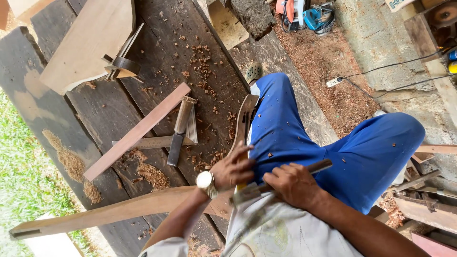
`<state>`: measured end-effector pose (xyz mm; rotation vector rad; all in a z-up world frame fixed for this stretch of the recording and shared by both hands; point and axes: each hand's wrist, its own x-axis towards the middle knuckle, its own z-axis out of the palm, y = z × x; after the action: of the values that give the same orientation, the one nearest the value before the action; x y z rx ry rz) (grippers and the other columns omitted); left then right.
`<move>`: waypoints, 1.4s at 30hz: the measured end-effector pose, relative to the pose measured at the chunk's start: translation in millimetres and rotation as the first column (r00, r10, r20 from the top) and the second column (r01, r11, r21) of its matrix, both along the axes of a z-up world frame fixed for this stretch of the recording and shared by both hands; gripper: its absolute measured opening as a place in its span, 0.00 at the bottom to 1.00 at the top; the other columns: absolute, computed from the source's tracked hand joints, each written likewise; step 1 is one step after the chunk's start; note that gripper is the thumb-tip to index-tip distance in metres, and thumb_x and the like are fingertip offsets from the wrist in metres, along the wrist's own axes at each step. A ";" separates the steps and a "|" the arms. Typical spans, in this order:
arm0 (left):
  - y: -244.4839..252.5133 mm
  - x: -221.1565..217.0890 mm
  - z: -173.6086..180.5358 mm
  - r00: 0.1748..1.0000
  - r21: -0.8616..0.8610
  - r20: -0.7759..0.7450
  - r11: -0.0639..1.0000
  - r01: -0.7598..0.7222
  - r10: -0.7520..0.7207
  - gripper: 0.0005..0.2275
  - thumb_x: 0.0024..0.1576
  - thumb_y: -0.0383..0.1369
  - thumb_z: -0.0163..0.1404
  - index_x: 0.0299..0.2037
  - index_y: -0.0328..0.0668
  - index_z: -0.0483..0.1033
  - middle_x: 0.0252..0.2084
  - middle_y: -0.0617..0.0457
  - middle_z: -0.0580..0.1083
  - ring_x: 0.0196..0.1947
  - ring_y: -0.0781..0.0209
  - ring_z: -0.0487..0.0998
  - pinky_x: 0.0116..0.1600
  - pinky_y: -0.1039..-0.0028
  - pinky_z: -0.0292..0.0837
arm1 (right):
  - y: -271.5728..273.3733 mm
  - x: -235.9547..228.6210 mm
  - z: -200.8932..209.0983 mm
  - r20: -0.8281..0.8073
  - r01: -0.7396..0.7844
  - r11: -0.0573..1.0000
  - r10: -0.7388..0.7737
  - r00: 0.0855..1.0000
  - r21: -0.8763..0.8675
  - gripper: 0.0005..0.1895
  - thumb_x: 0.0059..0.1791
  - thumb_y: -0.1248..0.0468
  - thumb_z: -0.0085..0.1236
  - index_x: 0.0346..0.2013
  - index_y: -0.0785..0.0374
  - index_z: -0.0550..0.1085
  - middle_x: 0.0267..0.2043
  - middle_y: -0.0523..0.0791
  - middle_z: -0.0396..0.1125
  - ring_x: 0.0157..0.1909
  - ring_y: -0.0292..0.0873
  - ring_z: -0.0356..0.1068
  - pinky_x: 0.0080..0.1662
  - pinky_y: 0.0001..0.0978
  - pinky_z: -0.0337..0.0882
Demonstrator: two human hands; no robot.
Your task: The person sits on a workbench holding a small yellow wooden block in one hand and a claw hammer in the other, repeatedly tapping the block. They then pick up longer wooden frame parts and hammer along a wooden stick, working the pieces while seated.
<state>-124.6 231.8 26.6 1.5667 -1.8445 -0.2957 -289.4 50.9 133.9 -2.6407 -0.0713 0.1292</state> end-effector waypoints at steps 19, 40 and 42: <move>-36.5 24.1 43.2 0.994 0.256 -0.111 0.967 0.011 0.018 0.08 0.52 0.27 0.59 0.39 0.45 0.74 0.50 0.51 0.76 0.61 0.46 0.70 0.57 0.61 0.76 | 0.7 4.6 17.4 0.157 -0.033 0.990 0.011 0.987 0.137 0.14 0.49 0.57 0.61 0.22 0.56 0.71 0.19 0.41 0.62 0.24 0.43 0.68 0.29 0.39 0.69; -22.2 24.1 23.4 0.987 0.142 -0.157 0.990 0.010 0.012 0.07 0.56 0.27 0.54 0.43 0.45 0.74 0.55 0.51 0.74 0.69 0.40 0.65 0.71 0.54 0.66 | -5.4 -7.9 2.4 0.067 -0.074 0.995 0.069 0.995 0.072 0.08 0.42 0.61 0.61 0.26 0.56 0.69 0.20 0.44 0.65 0.25 0.48 0.71 0.30 0.44 0.70; -24.5 23.7 22.5 0.990 0.119 -0.143 0.993 0.001 0.016 0.08 0.55 0.27 0.54 0.43 0.45 0.74 0.56 0.51 0.73 0.69 0.40 0.65 0.73 0.50 0.64 | -6.5 -4.9 5.5 0.075 -0.005 0.995 -0.002 0.997 0.096 0.08 0.40 0.62 0.60 0.29 0.58 0.70 0.23 0.44 0.66 0.26 0.49 0.72 0.31 0.43 0.70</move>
<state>-100.9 207.4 49.1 1.5878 -1.7362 -0.5099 -294.3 44.4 139.4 -2.5486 -0.1021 0.0270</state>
